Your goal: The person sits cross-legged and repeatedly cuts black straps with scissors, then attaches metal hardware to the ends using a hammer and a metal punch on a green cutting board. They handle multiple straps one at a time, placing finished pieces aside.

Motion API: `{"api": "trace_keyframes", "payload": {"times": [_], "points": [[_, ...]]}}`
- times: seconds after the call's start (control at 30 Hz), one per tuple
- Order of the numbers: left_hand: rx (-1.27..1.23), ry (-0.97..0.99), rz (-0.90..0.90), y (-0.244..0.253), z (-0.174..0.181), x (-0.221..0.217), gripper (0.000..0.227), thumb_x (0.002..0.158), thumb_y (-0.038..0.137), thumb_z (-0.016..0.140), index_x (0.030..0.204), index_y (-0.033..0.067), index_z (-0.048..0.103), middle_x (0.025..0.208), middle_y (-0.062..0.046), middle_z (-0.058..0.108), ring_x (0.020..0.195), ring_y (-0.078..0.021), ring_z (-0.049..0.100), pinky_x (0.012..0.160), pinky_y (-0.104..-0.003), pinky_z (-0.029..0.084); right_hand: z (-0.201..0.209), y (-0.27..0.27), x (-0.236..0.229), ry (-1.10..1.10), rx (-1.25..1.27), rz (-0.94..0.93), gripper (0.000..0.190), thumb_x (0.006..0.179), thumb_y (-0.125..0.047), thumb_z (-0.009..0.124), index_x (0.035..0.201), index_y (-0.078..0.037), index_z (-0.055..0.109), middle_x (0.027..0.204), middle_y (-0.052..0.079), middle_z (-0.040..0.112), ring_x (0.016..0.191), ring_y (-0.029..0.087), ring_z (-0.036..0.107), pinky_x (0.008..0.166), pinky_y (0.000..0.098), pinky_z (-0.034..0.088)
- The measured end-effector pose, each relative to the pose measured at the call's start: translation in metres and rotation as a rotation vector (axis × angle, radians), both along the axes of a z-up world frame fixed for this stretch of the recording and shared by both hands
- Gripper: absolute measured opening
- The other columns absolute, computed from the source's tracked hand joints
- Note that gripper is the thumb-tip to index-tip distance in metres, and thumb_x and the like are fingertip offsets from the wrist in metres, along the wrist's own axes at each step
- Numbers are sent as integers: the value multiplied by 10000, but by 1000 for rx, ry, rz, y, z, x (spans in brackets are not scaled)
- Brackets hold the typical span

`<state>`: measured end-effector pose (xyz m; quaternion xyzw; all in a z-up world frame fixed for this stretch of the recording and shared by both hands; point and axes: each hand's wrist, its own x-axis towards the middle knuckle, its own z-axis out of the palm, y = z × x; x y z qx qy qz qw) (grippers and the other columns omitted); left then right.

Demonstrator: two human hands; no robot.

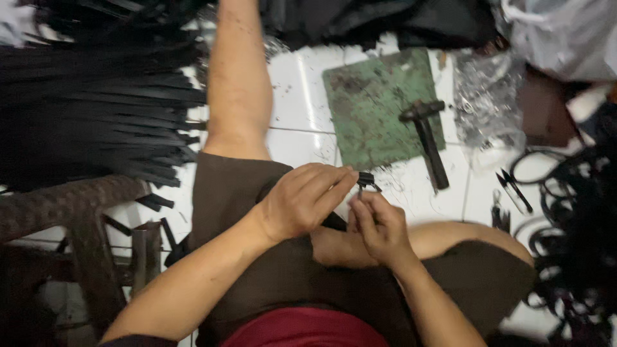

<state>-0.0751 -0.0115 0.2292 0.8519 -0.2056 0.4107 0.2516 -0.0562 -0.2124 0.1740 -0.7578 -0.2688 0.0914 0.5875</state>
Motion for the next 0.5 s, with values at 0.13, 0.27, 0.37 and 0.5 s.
{"api": "trace_keyframes", "payload": {"times": [0.13, 0.27, 0.37, 0.5], "points": [[-83, 96, 343, 58, 21, 12, 58, 951, -16, 676, 987, -37, 716, 851, -169, 697, 746, -328, 687, 696, -421, 563, 12, -11, -20, 131, -246, 281, 147, 991, -213, 612, 986, -90, 692, 725, 69, 714, 654, 209, 723, 629, 328, 541], [-995, 401, 503, 150, 26, 23, 55, 949, 73, 716, 1001, 60, 701, 863, -47, 755, 736, -87, 721, 718, -203, 582, -51, -39, 18, 387, -445, 300, 209, 1032, -244, 528, 1026, -174, 725, 797, -36, 680, 694, 88, 617, 681, 251, 529], [-1424, 265, 463, 230, 29, 30, 133, 856, -117, 677, 863, 16, 673, 796, -162, 740, 639, -225, 728, 617, -335, 633, -93, -53, 84, 146, -849, 45, 293, 1003, -422, 562, 1125, -226, 743, 892, 62, 797, 797, 238, 760, 763, 372, 529], [-1645, 224, 714, 346, 1, 70, 87, 897, -4, 712, 961, 6, 655, 781, -98, 721, 664, -218, 782, 552, -330, 654, -116, -52, 126, -194, -887, 47, 244, 1050, -333, 553, 1029, -124, 675, 918, 180, 711, 901, 440, 673, 765, 529, 491]]}}
